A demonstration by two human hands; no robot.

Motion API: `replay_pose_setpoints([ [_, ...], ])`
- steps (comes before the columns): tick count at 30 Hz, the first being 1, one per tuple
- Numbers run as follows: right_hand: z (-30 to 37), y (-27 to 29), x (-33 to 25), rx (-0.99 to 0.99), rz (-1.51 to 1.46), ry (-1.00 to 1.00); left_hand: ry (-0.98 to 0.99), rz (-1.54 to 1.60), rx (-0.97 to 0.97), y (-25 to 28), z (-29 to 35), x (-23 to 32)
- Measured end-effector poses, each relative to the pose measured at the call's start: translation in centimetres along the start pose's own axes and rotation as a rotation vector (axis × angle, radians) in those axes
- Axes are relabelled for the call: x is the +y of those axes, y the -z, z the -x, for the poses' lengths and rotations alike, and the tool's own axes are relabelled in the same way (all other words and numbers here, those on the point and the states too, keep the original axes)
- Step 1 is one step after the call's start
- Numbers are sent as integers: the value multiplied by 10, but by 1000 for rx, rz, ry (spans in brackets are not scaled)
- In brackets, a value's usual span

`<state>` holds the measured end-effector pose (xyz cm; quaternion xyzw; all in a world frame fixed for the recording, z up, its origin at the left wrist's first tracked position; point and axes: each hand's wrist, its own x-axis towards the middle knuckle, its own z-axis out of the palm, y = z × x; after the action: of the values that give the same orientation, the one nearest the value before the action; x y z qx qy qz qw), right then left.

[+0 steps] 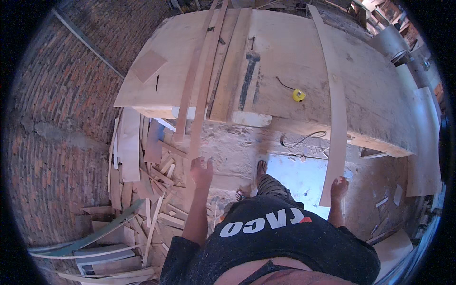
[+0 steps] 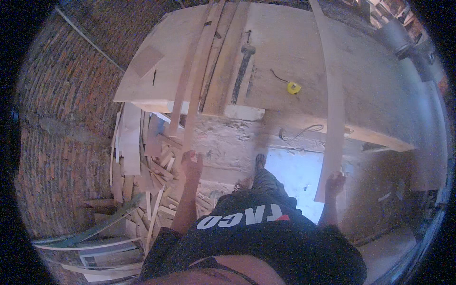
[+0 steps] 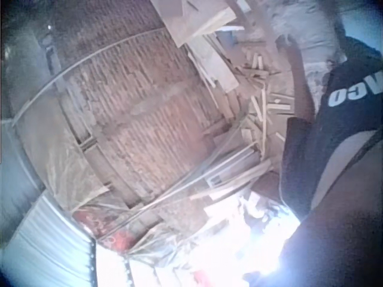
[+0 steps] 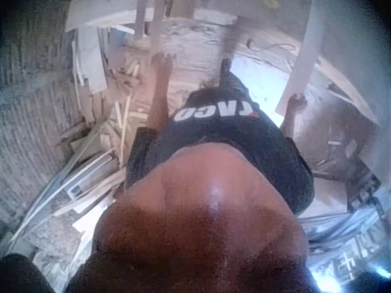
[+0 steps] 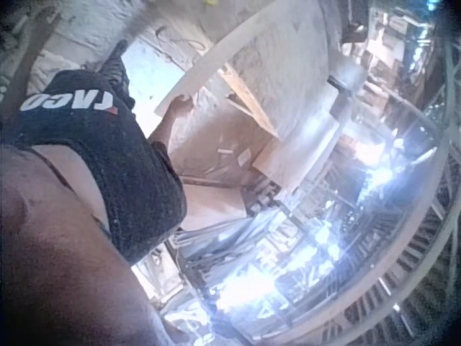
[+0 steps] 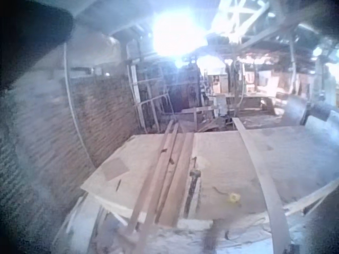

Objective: The person measures a large sheet of plywood with a tape measure, then lifts and positions it on a workbench. They handle several wooden planks, aligning them on the bench and using a hammer to tap and secure the pieces. The person continues to measure and adjust the planks throughout the clip.

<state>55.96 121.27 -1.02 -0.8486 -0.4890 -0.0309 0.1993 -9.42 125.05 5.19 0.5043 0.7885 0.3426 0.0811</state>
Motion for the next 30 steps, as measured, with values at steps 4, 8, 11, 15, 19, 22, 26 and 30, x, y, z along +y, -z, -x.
replay_pose_setpoints([
  [4,-2,-27,-139,-190,-280,155,138,-441,12,-8,-49,23],
  [8,-22,-103,-230,-415,-518,444,259,-659,-126,-29,-88,-6],
  [11,-52,-139,-294,-807,-375,579,261,-797,-102,-34,-87,-46],
  [15,-92,-153,-349,-1036,-316,543,374,-873,-145,-12,-119,-60],
  [19,-115,-162,-377,-1118,-269,435,565,-915,-270,23,-147,-98],
  [22,-118,-164,-381,-1149,-291,354,647,-896,-288,31,-171,-112],
  [26,-97,-187,-361,-1167,-476,33,518,-875,-276,20,-227,-82],
  [30,-80,-158,-399,-1310,-870,-548,595,-466,-405,-30,-232,-135],
])
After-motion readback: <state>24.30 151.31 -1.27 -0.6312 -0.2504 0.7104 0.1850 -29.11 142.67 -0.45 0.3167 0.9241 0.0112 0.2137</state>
